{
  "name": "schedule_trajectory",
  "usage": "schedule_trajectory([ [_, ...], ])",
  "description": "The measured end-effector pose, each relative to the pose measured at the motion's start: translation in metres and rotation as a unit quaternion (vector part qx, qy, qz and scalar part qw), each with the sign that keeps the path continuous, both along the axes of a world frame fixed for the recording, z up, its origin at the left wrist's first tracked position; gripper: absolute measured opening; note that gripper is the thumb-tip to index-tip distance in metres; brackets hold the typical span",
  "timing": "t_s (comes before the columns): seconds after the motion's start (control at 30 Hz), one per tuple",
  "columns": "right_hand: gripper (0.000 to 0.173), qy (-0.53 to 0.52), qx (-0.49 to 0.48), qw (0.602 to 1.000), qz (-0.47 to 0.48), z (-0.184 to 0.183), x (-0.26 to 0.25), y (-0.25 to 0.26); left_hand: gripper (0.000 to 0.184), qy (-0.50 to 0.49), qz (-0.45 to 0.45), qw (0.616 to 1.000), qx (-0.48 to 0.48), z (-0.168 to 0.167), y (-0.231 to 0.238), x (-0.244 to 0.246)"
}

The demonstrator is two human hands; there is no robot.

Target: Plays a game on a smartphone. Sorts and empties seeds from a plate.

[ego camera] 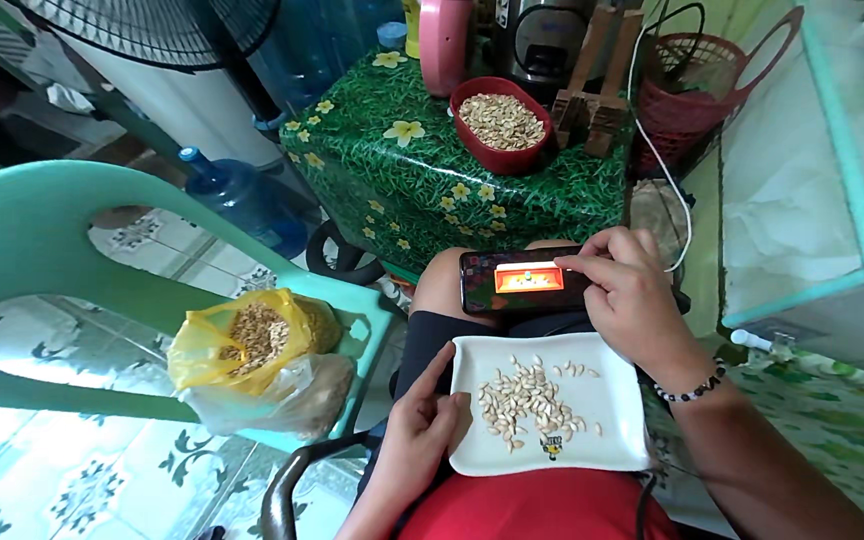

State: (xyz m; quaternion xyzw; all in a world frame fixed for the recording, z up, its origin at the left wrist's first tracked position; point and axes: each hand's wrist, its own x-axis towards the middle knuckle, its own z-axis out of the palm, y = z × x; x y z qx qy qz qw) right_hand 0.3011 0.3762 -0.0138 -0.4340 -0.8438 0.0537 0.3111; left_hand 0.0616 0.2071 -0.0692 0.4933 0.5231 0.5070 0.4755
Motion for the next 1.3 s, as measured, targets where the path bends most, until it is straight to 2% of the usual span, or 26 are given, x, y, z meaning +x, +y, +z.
schedule_trajectory([
  [0.77, 0.043, -0.020, -0.010, 1.000, -0.011, -0.002, 0.001, 0.001, 0.057, -0.005, 0.000, 1.000, -0.002, 0.000, 0.000, 0.000],
  [1.3, 0.035, 0.016, -0.005, 0.998, 0.065, -0.002, -0.008, -0.008, 0.057, 0.005, -0.004, 1.000, -0.006, 0.002, 0.000, -0.001],
])
